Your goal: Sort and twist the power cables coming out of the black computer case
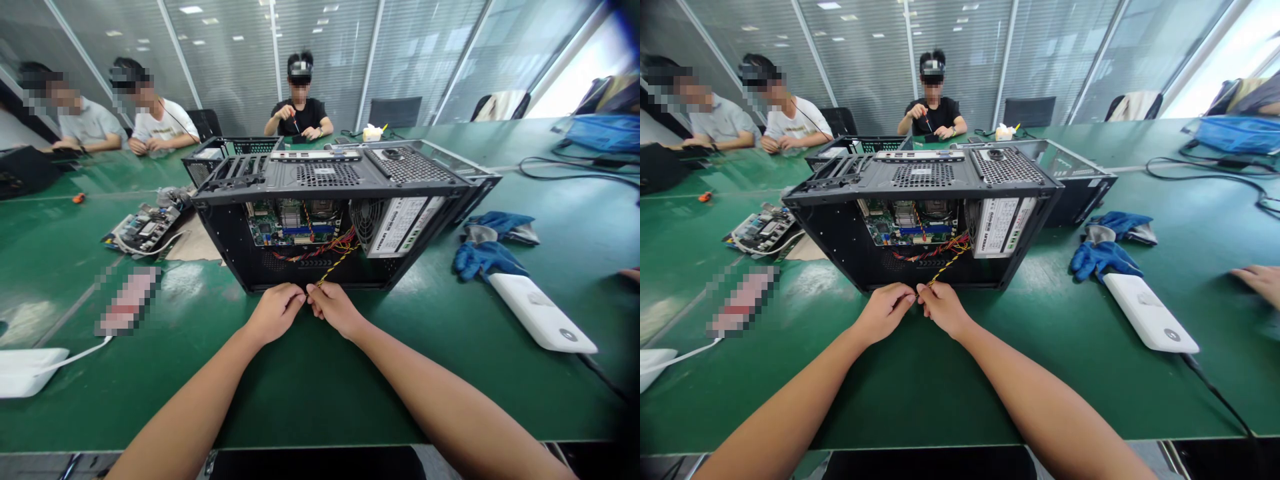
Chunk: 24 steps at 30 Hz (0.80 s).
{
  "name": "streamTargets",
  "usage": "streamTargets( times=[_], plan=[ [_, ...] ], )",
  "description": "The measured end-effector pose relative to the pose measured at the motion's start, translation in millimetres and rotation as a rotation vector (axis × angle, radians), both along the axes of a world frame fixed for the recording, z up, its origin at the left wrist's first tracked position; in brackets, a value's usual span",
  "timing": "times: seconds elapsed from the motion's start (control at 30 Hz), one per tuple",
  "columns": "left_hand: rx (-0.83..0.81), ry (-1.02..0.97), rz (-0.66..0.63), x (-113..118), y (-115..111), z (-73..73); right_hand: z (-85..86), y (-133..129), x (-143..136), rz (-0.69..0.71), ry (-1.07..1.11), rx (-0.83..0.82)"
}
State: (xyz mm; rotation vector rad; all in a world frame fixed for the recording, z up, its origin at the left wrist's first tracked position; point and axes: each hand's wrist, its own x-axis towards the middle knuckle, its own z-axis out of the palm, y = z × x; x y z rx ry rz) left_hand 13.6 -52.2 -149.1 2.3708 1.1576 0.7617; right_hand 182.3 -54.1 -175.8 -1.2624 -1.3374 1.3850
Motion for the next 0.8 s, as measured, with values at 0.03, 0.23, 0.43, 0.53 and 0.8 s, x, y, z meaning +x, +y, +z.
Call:
streamTargets(
  times=[0.03,0.23,0.43,0.53,0.8],
  plan=[
    [-0.009,0.001,-0.001,0.1,0.1,0.2,0.0,0.2,0.1,0.007,-0.002,0.006],
    [-0.190,-0.077,0.005,0.9,0.1,2.4,1.2,0.7,0.4,0.043,-0.015,0.074],
    [-0.369,-0.135,0.008,0.3,1.2,0.2,2.7,-0.6,0.1,0.049,-0.015,0.086],
    [-0.200,-0.041,0.004,-0.1,1.0,0.1,1.5,-0.7,-0.2,0.029,-0.008,0.075],
    [-0.072,0.048,-0.012,-2.2,1.5,-4.7,-1.3,0.0,0.2,0.020,-0.033,0.066]
  ],
)
